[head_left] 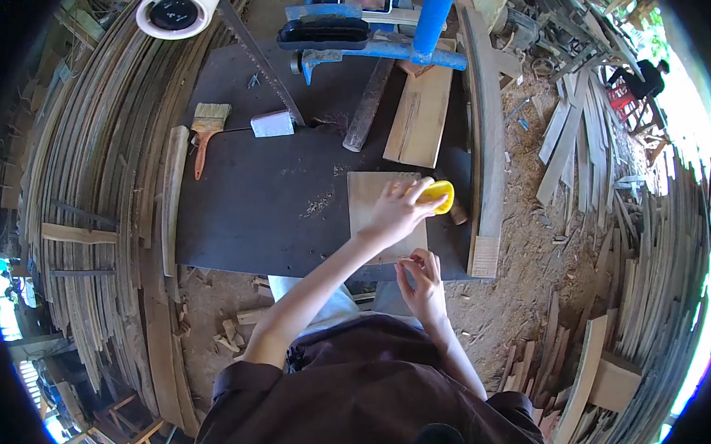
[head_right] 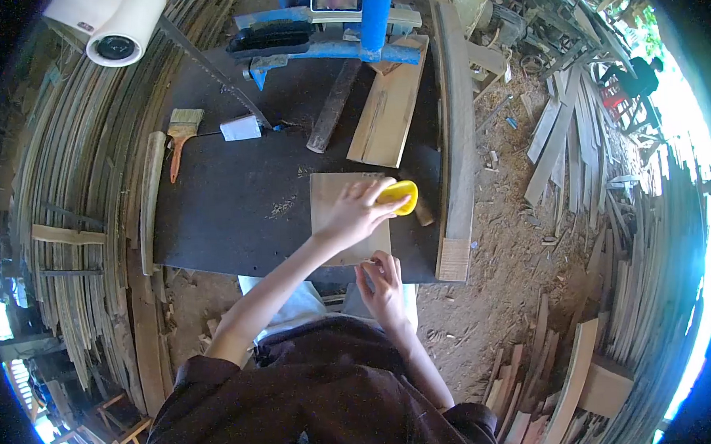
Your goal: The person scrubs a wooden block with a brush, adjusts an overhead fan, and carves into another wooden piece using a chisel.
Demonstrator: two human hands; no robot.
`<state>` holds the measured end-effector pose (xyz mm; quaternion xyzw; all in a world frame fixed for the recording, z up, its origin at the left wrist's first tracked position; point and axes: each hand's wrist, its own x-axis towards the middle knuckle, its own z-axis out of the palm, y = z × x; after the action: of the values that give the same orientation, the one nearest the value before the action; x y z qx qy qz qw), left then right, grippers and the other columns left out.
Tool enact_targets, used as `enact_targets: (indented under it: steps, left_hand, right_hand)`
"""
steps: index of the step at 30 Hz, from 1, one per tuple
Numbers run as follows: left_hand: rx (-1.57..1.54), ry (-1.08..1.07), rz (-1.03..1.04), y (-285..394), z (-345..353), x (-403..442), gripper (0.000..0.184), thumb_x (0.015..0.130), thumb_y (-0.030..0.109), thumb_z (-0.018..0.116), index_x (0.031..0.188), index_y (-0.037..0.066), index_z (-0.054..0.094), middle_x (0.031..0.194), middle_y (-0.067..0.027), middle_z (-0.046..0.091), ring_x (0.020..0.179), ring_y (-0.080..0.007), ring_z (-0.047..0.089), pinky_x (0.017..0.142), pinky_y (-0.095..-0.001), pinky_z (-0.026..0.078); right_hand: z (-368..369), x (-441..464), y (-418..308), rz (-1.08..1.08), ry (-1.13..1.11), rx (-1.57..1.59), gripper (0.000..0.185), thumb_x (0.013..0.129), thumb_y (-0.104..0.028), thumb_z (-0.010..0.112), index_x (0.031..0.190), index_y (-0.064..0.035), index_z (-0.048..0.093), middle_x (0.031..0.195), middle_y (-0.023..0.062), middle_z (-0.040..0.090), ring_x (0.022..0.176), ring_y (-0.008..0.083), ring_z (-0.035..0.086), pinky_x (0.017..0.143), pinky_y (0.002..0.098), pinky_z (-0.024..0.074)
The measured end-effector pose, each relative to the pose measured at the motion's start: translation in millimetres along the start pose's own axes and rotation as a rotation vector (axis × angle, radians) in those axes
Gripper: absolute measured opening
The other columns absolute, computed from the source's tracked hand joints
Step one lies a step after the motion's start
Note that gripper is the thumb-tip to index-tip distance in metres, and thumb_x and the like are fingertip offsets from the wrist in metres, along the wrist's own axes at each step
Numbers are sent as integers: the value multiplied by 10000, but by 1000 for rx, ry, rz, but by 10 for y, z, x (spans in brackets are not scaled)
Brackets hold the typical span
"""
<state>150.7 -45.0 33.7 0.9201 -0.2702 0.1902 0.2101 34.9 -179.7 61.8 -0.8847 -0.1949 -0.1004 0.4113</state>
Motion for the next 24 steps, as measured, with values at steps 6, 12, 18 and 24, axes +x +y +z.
enact_targets:
  steps: [6,12,18,24]
  left_hand:
    - [49,-39,-75,-304,-478,-635,501,891,294,699,1374,373,593,1373,-52,513,1145,-238,571,953,-446,446]
    - [83,-79,-64,-420,-525,-696,498,907,250,678,1384,364,590,1382,-66,503,1139,-249,566,976,-460,440]
    - [75,-57,10,94,45,-127,538,905,213,643,1405,389,551,1410,-91,468,1185,-294,557,998,-505,452]
    - [82,-46,-96,-423,-667,-745,454,903,255,688,1343,352,627,1375,-61,536,1146,-246,573,975,-452,442]
  right_hand:
    - [-13,50,19,-31,2,-19,185,778,25,775,902,0,642,1042,134,560,883,294,580,747,383,510]
    - [15,45,-6,16,12,-11,172,798,-1,771,896,-4,630,989,119,567,885,295,576,752,372,503]
    - [-7,55,11,9,8,-1,157,819,-7,756,860,0,605,986,124,564,886,306,574,767,373,498]
    - [11,43,40,-27,23,3,185,797,13,763,866,0,592,1001,134,549,843,306,553,711,377,486]
